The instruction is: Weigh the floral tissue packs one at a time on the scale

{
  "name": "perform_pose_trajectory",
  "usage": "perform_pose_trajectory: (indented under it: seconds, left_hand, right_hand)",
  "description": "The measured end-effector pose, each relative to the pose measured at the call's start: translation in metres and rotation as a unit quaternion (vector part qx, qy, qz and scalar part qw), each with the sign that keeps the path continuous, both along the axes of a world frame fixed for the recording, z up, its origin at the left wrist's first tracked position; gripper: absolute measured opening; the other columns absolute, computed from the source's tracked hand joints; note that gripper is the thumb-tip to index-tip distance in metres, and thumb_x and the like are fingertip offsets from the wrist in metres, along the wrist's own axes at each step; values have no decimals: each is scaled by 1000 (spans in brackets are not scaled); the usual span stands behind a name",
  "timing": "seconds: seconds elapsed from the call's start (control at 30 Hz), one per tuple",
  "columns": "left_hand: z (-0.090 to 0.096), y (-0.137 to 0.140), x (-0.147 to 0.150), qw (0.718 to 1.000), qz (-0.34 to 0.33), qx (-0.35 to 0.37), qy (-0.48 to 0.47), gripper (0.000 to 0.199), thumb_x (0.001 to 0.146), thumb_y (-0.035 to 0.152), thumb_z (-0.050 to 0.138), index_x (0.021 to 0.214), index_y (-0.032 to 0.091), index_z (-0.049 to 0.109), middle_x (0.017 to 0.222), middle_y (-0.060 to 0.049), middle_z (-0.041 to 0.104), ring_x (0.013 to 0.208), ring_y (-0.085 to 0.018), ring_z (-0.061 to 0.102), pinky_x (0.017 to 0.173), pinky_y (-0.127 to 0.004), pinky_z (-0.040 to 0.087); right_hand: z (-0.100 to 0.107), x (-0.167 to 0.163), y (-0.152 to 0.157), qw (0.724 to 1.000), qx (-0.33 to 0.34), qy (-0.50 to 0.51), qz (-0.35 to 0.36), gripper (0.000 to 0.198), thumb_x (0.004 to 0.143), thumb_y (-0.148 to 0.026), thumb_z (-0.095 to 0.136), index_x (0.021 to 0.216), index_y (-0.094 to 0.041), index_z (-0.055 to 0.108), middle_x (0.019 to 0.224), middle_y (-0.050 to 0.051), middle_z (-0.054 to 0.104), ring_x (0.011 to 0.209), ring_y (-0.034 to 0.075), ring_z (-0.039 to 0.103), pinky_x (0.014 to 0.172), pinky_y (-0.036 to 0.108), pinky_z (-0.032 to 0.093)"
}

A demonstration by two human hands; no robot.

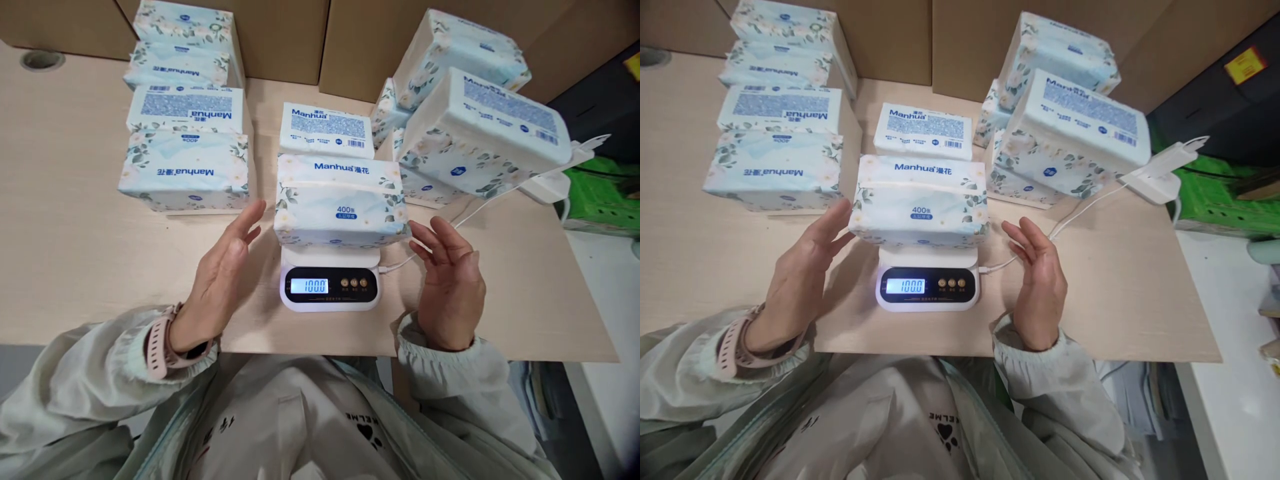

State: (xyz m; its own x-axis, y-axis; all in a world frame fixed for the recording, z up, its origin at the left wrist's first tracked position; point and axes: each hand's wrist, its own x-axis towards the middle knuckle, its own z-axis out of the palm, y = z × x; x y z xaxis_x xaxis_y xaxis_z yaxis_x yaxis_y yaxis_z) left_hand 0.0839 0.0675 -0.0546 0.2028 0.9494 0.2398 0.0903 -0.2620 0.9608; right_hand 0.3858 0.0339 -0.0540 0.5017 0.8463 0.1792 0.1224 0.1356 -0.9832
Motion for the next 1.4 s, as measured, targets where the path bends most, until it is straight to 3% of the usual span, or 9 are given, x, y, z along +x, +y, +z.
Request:
perform_pose_trajectory:
  seconds: [0.3, 0.53, 0.87, 1.0, 1.1, 1.23, 1.33, 1.4]
  left_hand:
    - [2, 0, 2, 1000, 8, -9, 1, 50, 115, 55, 48, 163, 44, 57, 176, 5, 49, 169, -35, 38, 140, -60, 39]
    - [1, 1, 2, 1000, 8, -2, -5, 46, 117, 51, 47, 162, 47, 57, 174, 10, 51, 168, -30, 41, 139, -52, 43]
    - [3, 1, 2, 1000, -13, -2, 10, 47, 116, 50, 49, 163, 50, 55, 175, 12, 49, 169, -33, 38, 141, -59, 39]
    - [8, 6, 5, 998, -46, 26, 34, 52, 117, 51, 47, 169, 49, 46, 179, 11, 42, 172, -32, 32, 143, -59, 33]
    - [13, 11, 12, 994, -85, 30, 63, 61, 116, 53, 48, 175, 47, 33, 184, 9, 31, 174, -31, 24, 146, -55, 25]
    - [17, 22, 19, 993, -98, 49, 51, 64, 115, 52, 51, 176, 47, 30, 185, 10, 26, 175, -31, 20, 147, -53, 23]
    - [30, 35, 14, 987, -66, 146, -11, 59, 113, 51, 59, 170, 47, 44, 181, 10, 39, 173, -33, 27, 147, -55, 22]
    - [49, 48, 5, 977, 0, 212, -17, 55, 112, 50, 62, 166, 39, 53, 174, 9, 50, 171, -34, 34, 146, -55, 23]
  right_hand:
    - [1, -1, 0, 1000, 1, 22, 10, 50, 104, -67, 57, 127, -28, 79, 131, 8, 80, 135, 29, 73, 118, 55, 50]
    - [-1, -1, 0, 1000, 5, 15, 12, 53, 104, -68, 56, 126, -26, 79, 129, 9, 81, 131, 29, 74, 118, 55, 52]
    - [-5, 3, -5, 999, -12, -15, 45, 57, 107, -68, 49, 136, -28, 78, 138, 9, 81, 140, 32, 70, 128, 62, 46]
    - [-9, 6, -2, 996, -12, -46, 78, 59, 109, -66, 45, 148, -31, 71, 156, 5, 71, 156, 32, 58, 137, 63, 37]
    - [-8, 3, 7, 983, -4, -91, 158, 63, 107, -67, 51, 162, -37, 57, 172, 0, 56, 166, 29, 46, 143, 57, 29]
    - [5, -6, 18, 948, -19, -136, 287, 74, 107, -71, 47, 173, -39, 38, 184, -4, 37, 174, 25, 30, 146, 52, 22]
    - [31, -17, 28, 931, -8, -162, 327, 79, 106, -73, 48, 176, -42, 28, 187, -9, 25, 177, 25, 19, 147, 51, 19]
    - [58, -30, 40, 921, 12, -181, 344, 84, 103, -77, 52, 176, -44, 27, 187, -12, 24, 177, 25, 15, 147, 48, 20]
